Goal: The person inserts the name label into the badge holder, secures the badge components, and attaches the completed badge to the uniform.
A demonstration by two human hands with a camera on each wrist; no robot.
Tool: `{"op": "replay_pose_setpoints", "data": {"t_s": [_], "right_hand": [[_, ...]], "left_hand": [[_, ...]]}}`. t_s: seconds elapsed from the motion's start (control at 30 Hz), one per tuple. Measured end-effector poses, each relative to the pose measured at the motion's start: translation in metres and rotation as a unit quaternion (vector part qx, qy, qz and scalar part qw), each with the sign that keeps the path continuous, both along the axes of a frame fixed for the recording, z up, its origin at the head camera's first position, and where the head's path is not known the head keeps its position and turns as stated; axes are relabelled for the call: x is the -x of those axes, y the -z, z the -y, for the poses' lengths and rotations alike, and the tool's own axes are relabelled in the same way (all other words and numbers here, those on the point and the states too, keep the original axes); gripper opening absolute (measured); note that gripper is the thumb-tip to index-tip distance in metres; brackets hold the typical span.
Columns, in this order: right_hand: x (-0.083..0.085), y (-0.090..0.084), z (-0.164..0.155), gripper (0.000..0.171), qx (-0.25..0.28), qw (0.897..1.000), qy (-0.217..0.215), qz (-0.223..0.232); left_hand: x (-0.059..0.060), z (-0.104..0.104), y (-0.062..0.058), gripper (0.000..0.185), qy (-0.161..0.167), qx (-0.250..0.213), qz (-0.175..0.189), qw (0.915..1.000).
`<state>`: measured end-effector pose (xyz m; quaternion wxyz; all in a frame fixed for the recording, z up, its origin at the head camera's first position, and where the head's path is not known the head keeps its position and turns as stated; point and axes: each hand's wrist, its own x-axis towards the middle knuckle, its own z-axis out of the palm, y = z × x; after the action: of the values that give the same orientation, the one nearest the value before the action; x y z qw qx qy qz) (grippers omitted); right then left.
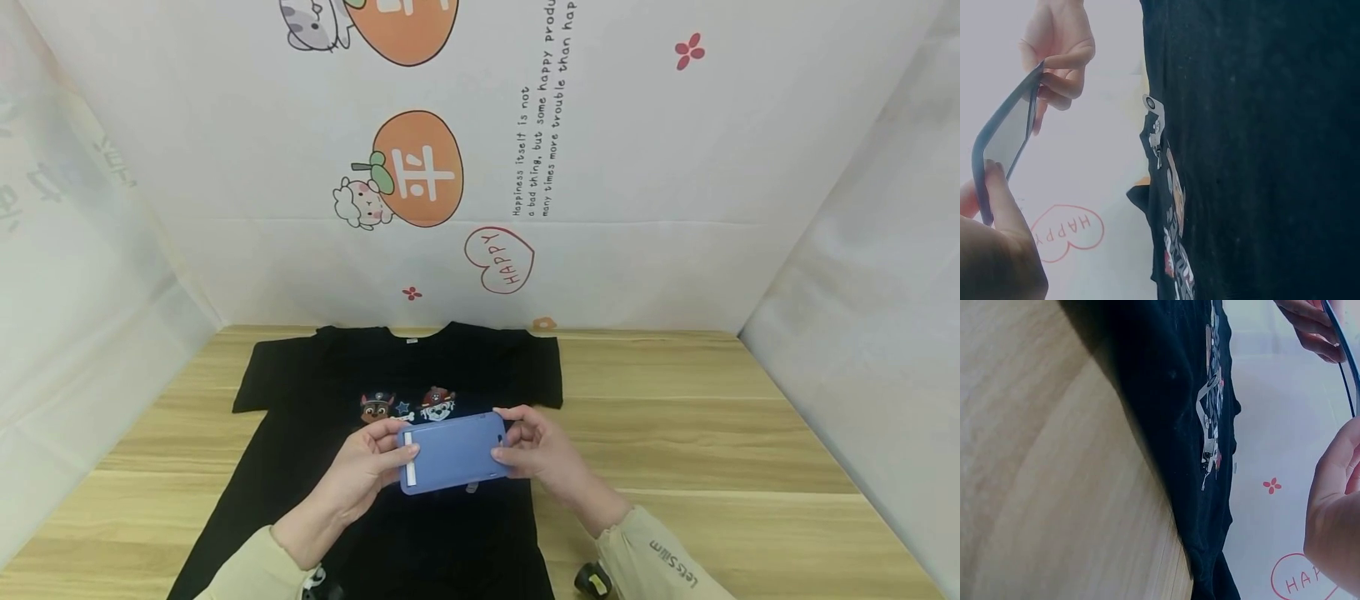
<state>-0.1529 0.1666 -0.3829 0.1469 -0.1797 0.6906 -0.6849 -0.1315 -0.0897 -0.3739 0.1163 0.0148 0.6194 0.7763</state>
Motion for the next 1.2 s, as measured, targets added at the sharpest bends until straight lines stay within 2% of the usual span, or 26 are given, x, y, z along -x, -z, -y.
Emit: {"op": "replay_pose_setpoints", "data": {"t_s": [0.67, 0.93, 1.2], "right_hand": [[-0.0004, 0.0012, 0.001, 0.04, -0.036, 0.999, 0.026, 0.005], [-0.001, -0.0009, 0.0015, 0.059, -0.06, 0.998, 0.031, 0.007], [-0.0005, -0.0002, 0.0015, 0.061, -0.079, 0.996, 0.036, 0.008]], "left_hand": [[0.0018, -0.003, 0.0028, 0.021, 0.013, -0.006, 0.003, 0.9999], [0.0019, -0.004, 0.0028, 0.022, 0.01, -0.003, 0.003, 0.9999], [0.0028, -0.0047, 0.0036, 0.023, 0.007, 0.0, 0.001, 1.0]]}}
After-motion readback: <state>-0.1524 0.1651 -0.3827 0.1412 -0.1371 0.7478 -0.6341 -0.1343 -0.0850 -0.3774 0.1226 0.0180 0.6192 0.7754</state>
